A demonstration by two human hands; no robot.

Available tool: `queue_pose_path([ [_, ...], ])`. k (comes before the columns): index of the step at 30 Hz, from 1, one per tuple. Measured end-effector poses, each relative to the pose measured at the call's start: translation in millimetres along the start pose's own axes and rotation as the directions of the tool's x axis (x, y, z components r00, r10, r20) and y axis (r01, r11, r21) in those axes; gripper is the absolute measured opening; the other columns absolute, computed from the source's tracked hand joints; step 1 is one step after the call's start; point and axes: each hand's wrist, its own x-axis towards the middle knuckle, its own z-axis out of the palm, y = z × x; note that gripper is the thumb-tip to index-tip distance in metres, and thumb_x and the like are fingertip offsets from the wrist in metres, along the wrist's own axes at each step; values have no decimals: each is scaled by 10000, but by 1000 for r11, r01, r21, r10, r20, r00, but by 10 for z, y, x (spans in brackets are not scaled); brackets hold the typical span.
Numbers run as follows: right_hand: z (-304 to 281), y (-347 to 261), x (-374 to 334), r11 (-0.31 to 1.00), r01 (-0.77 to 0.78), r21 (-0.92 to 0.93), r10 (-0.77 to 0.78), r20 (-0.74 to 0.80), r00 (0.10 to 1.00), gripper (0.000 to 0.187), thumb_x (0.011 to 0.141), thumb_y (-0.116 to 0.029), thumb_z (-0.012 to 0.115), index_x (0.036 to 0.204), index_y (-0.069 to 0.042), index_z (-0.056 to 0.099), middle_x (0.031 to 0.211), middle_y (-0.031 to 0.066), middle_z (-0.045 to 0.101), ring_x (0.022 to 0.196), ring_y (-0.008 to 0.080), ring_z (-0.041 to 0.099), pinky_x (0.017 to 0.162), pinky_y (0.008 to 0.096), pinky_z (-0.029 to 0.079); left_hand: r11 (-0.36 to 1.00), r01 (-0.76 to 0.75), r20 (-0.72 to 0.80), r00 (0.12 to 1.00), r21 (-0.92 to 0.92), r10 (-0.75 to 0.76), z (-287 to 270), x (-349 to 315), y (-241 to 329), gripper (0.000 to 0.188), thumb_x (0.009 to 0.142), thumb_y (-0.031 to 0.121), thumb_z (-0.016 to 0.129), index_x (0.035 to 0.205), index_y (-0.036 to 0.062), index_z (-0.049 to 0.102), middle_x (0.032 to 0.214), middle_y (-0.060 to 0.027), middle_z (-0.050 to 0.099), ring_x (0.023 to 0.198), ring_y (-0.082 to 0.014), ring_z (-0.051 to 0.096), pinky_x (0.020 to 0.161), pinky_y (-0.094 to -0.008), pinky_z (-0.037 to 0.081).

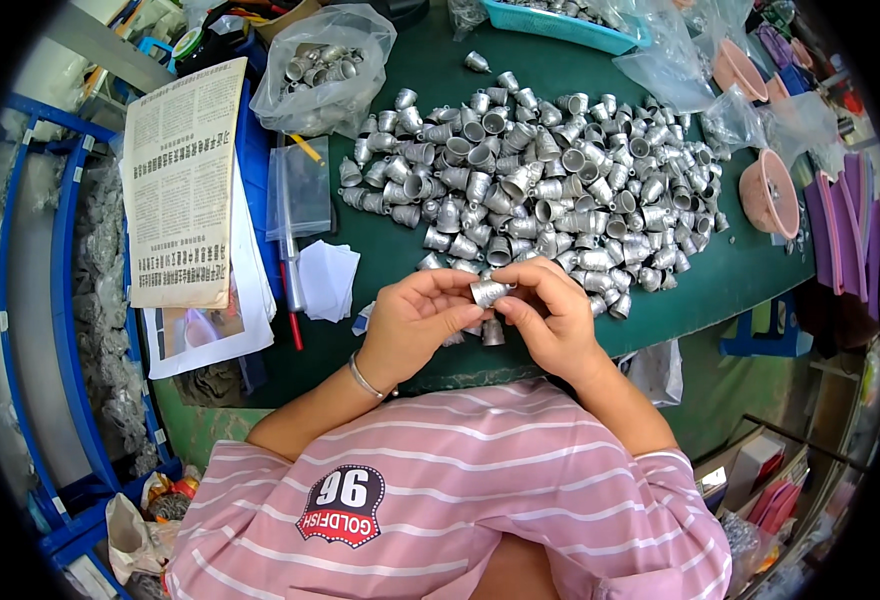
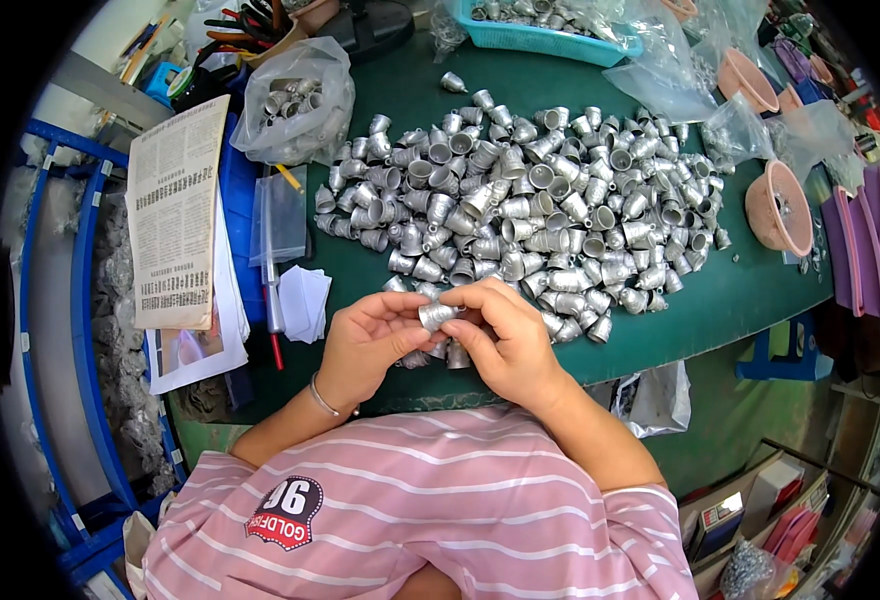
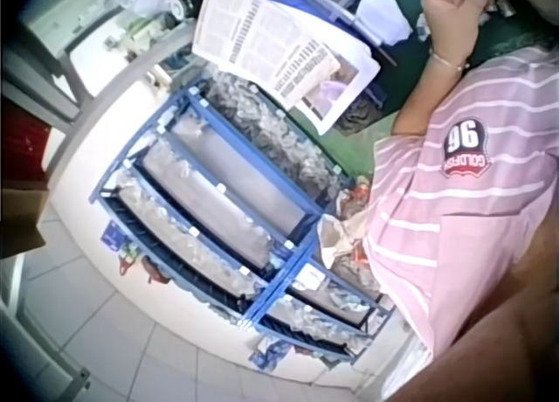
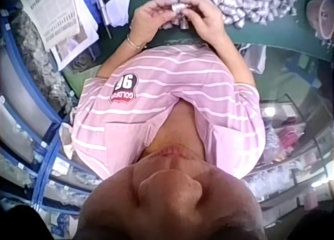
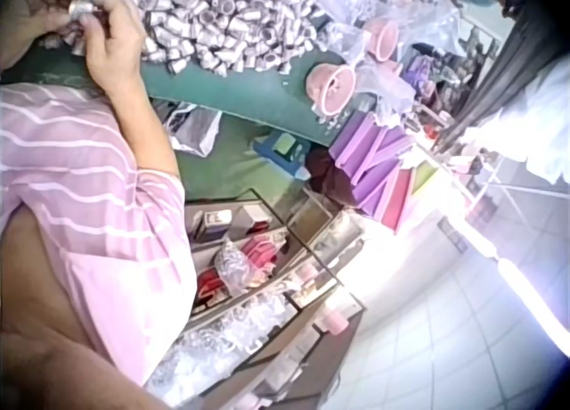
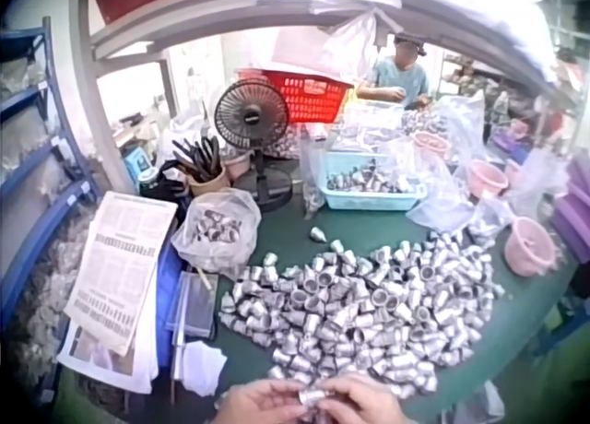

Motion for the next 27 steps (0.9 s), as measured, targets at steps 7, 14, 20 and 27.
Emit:
queue_pose_path([
  [7, -6, -10, -2, 999, -17, 43, 18, -3, 1000, 251, 733, 5, 661, 974, 4, 592, 855, 83, 578, 644, 127, 541, 563, 225, 444, 992, -113, 38, 993, 60, 111, -28, -9, -54, 295, 790, -57, 595, 1073, -54, 510, 1005, -121, 593, 926, -167, 595, 804, -259, 497],
  [14, -22, 10, 4, 992, 116, -43, -114, 30, 993, 257, 718, 16, 670, 965, 7, 599, 885, 98, 586, 704, 140, 564, 582, 227, 457, 980, -163, 63, 986, 117, 156, -3, -26, -43, 316, 775, -90, 593, 1075, -46, 507, 1017, -107, 573, 934, -160, 588, 816, -259, 495],
  [20, -22, 2, 10, 989, 147, -19, -146, 28, 989, 265, 710, 27, 668, 964, 9, 597, 920, 106, 579, 738, 156, 567, 597, 233, 463, 981, -155, 67, 987, 114, 148, -29, -16, -76, 331, 766, -92, 601, 1080, -47, 507, 1028, -91, 544, 940, -162, 586, 815, -260, 497],
  [27, -64, 1, -17, 994, 91, -60, -87, 70, 994, 276, 679, 54, 673, 941, 0, 606, 919, 101, 574, 713, 148, 555, 586, 232, 457, 957, -252, 63, 967, 146, 245, -5, -17, -91, 301, 759, -101, 600, 1045, -48, 525, 1050, -90, 496, 930, -173, 589, 806, -261, 501],
])
